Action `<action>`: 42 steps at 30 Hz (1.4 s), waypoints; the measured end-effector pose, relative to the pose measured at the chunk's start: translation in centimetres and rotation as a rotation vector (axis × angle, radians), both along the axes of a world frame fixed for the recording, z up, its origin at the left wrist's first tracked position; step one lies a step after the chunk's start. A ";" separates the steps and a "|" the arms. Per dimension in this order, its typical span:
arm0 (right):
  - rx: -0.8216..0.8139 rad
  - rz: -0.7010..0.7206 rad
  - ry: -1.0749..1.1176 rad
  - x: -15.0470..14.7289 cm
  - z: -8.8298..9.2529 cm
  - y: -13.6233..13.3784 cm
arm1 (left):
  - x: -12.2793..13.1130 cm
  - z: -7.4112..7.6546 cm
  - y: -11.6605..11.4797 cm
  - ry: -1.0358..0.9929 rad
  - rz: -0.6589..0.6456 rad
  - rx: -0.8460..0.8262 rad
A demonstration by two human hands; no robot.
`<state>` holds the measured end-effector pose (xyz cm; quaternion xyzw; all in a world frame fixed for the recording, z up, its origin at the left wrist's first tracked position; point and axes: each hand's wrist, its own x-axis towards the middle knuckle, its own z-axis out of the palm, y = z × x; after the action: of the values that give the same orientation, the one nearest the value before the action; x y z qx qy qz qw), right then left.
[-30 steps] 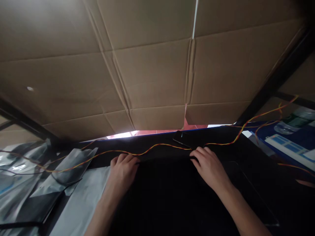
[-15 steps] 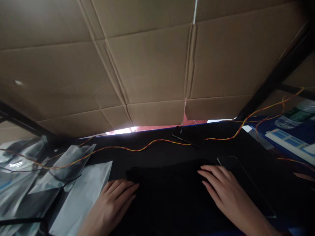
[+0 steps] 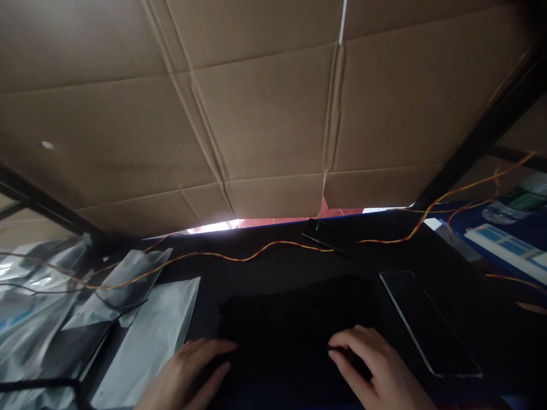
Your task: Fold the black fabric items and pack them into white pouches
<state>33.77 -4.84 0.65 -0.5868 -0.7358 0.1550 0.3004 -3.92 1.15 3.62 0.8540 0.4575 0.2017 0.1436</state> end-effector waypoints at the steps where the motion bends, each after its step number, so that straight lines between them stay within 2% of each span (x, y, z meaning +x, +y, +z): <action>1: 0.017 -0.045 0.003 -0.4 -0.3 0.4 | -0.1 -0.2 0.3 0.013 0.033 0.001; 4: 0.072 -0.134 -0.063 -1.5 -1.6 1.5 | -0.1 -1.1 1.7 0.103 0.038 0.017; 7: 0.151 -0.154 -0.130 -2.1 -2.1 2.2 | 1.0 -1.1 2.3 0.199 0.022 0.181; 12: 0.350 -0.192 -0.040 -2.6 0.1 1.7 | 5.6 0.1 0.7 0.269 -0.043 0.436; 14: 0.439 -0.154 -0.028 -3.5 1.0 1.3 | 7.5 -0.4 0.2 0.276 -0.071 0.494; 17: 0.508 -0.020 -0.124 -5.6 1.1 1.4 | 9.1 -2.5 0.1 0.323 -0.043 0.528; 20: 0.468 0.027 -0.276 -7.2 -0.2 2.4 | 9.1 -4.8 0.6 0.355 -0.005 0.501; 23: 0.307 0.017 -0.399 -7.2 -1.9 3.8 | 8.3 -6.3 1.0 0.362 0.000 0.464; 27: 0.148 0.003 -0.426 -6.1 -3.2 4.9 | 7.8 -7.0 1.4 0.362 -0.010 0.456; 30: 0.174 0.029 -0.376 -5.2 -2.9 4.6 | 7.7 -6.5 1.3 0.349 -0.023 0.475; 32: 0.259 -0.045 -0.288 -3.9 -2.3 3.8 | 7.1 -5.7 1.0 0.332 -0.037 0.460; 33: 0.300 -0.127 -0.235 -3.0 -2.1 3.4 | 6.7 -5.1 0.8 0.326 -0.036 0.445; 35: 0.346 -0.357 -0.150 -0.6 -1.7 2.4 | 5.5 -4.1 0.2 0.313 -0.008 0.406; 37: 0.352 -0.552 -0.176 1.8 -1.7 1.7 | 4.2 -3.7 -0.2 0.290 0.043 0.374; 39: 0.293 -0.624 -0.249 3.5 -2.1 1.5 | 3.4 -3.9 -0.4 0.269 0.069 0.355; 42: 0.210 -0.624 -0.321 4.0 -2.8 1.9 | 3.2 -5.0 -0.3 0.252 0.056 0.351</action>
<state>37.80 -2.96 -2.17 -0.7658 -0.5711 -0.1144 0.2724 -0.74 0.87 -1.41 0.8713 0.4534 0.1739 -0.0711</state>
